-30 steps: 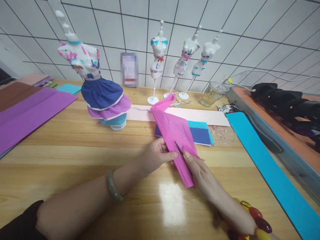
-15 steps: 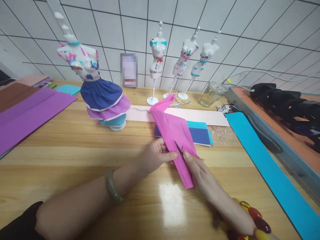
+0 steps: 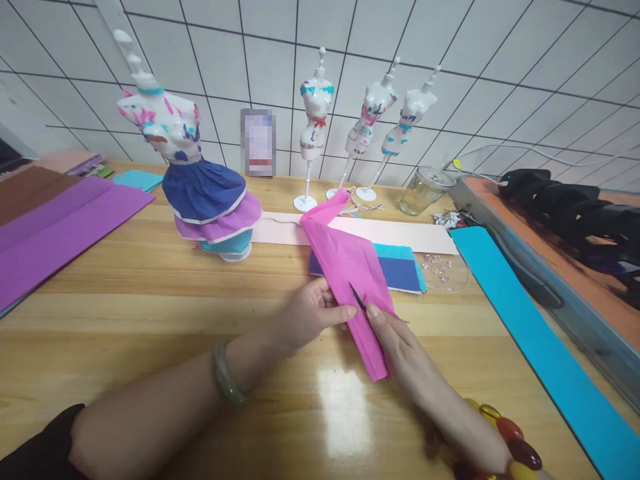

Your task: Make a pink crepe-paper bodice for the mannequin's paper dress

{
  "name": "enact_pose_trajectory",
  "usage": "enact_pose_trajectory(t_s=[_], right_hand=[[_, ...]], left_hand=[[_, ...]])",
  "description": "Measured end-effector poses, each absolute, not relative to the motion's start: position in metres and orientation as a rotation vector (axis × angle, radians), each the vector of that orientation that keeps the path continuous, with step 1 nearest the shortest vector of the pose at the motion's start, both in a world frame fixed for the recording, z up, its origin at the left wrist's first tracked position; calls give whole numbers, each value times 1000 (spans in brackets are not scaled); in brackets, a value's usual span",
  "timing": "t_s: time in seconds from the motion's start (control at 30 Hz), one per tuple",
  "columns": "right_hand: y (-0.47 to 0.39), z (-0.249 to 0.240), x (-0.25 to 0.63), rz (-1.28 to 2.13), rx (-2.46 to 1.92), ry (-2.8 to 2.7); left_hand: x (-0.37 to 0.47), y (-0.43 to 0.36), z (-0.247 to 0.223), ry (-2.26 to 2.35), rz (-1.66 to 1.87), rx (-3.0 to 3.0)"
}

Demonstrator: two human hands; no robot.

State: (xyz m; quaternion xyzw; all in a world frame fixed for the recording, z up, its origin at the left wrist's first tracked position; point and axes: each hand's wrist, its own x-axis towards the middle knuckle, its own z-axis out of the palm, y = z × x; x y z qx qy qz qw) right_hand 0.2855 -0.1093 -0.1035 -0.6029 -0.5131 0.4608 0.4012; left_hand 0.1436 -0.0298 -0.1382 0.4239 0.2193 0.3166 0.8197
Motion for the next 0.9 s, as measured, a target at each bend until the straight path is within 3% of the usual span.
enact_pose_trajectory(t_s=[0.9], right_hand=[[-112, -102, 284, 1247, -1600, -1262]], left_hand=[[141, -30, -131, 529, 731, 901]])
